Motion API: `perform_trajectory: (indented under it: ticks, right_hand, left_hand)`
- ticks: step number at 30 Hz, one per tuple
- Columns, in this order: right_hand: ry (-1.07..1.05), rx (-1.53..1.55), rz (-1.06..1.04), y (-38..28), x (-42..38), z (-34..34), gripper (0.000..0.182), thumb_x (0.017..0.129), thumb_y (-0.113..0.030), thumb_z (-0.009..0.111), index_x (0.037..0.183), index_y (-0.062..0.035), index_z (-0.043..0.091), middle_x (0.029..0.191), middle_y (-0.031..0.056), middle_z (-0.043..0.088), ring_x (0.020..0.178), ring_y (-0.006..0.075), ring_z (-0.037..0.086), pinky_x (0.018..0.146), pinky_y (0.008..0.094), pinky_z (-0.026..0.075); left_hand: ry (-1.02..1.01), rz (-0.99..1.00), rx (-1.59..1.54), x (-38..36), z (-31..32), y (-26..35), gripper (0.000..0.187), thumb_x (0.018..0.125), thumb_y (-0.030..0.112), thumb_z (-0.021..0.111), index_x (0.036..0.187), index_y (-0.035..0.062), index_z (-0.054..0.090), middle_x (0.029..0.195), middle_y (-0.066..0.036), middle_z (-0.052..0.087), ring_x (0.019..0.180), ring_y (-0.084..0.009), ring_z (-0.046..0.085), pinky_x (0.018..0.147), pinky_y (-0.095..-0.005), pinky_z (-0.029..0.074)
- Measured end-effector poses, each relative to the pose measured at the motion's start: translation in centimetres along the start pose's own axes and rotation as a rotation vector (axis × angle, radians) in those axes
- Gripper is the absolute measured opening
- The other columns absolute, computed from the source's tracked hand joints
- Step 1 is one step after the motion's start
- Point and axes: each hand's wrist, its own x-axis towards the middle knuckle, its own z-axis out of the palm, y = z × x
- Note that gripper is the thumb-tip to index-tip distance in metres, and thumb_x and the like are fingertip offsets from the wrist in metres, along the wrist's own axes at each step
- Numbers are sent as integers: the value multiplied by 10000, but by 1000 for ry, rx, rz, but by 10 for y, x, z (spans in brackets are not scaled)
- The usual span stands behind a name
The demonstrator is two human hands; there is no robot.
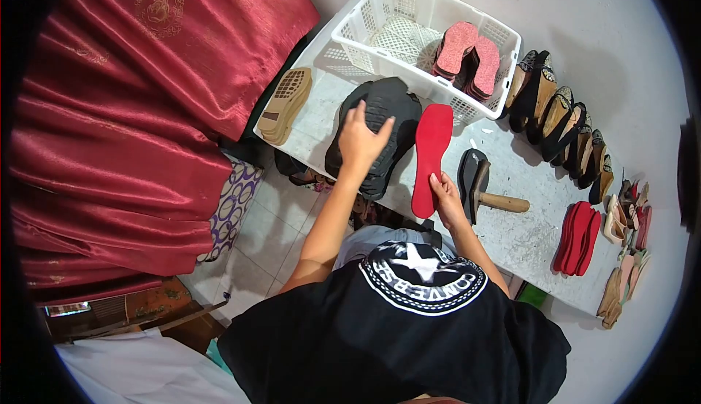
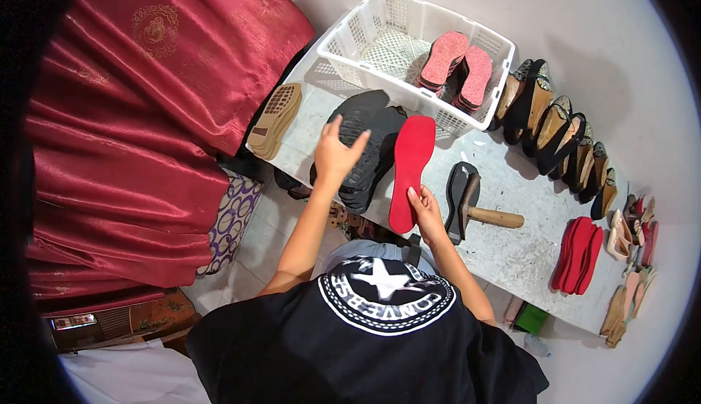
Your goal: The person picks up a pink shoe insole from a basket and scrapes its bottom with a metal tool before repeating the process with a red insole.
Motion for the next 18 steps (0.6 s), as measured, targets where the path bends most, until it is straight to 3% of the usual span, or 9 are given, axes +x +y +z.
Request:
perform_trajectory:
  ticks: [4, 6, 10, 12, 15, 18]
  right_hand:
    - [16, 11, 12, -1, -5, 0, 243, 888, -233, 504, 1038, -42, 496, 889, 13, 577, 779, 72, 546, 717, 219, 438]
    - [31, 9, 10, 1, -6, 0, 240, 888, -231, 505, 1027, -36, 494, 876, 23, 592, 761, 68, 554, 707, 212, 440]
    - [31, 17, 14, 9, -6, -4, 238, 888, -230, 506, 1025, -36, 497, 874, 23, 592, 761, 68, 554, 707, 212, 440]
    - [31, 18, 14, 10, -5, -3, 237, 887, -231, 507, 1023, -37, 498, 871, 21, 592, 759, 66, 554, 707, 212, 440]
    - [9, 0, 46, 8, -6, 0, 238, 887, -232, 509, 1022, -36, 499, 870, 15, 590, 756, 64, 552, 704, 213, 440]
    - [-8, -16, 35, 9, -6, 0, 257, 887, -234, 504, 1057, -42, 488, 915, 17, 575, 794, 81, 556, 728, 231, 448]
  left_hand:
    - [-372, 24, 174, -34, 22, -19, 741, 668, 501, 642, 1125, -61, 488, 1051, -211, 521, 949, -359, 538, 774, -397, 458]
    - [-326, 148, 209, -45, 25, -30, 747, 673, 524, 626, 1134, -45, 479, 1065, -192, 519, 971, -342, 529, 802, -432, 423]
    - [-156, -51, 49, -28, 17, -41, 698, 738, 570, 518, 1141, 0, 504, 1100, -172, 511, 1005, -337, 505, 844, -430, 390]
    - [-82, -136, 42, -11, 20, -64, 670, 754, 526, 524, 1151, -13, 487, 1105, -179, 506, 1009, -339, 501, 843, -435, 391]
    - [-171, -170, 332, -3, 35, -100, 743, 714, 421, 622, 1208, -77, 375, 1124, -223, 486, 1002, -353, 506, 855, -405, 403]
    - [-311, -160, 357, -10, 46, -123, 776, 689, 371, 665, 1216, -99, 344, 1170, -242, 456, 1023, -361, 498, 867, -385, 412]
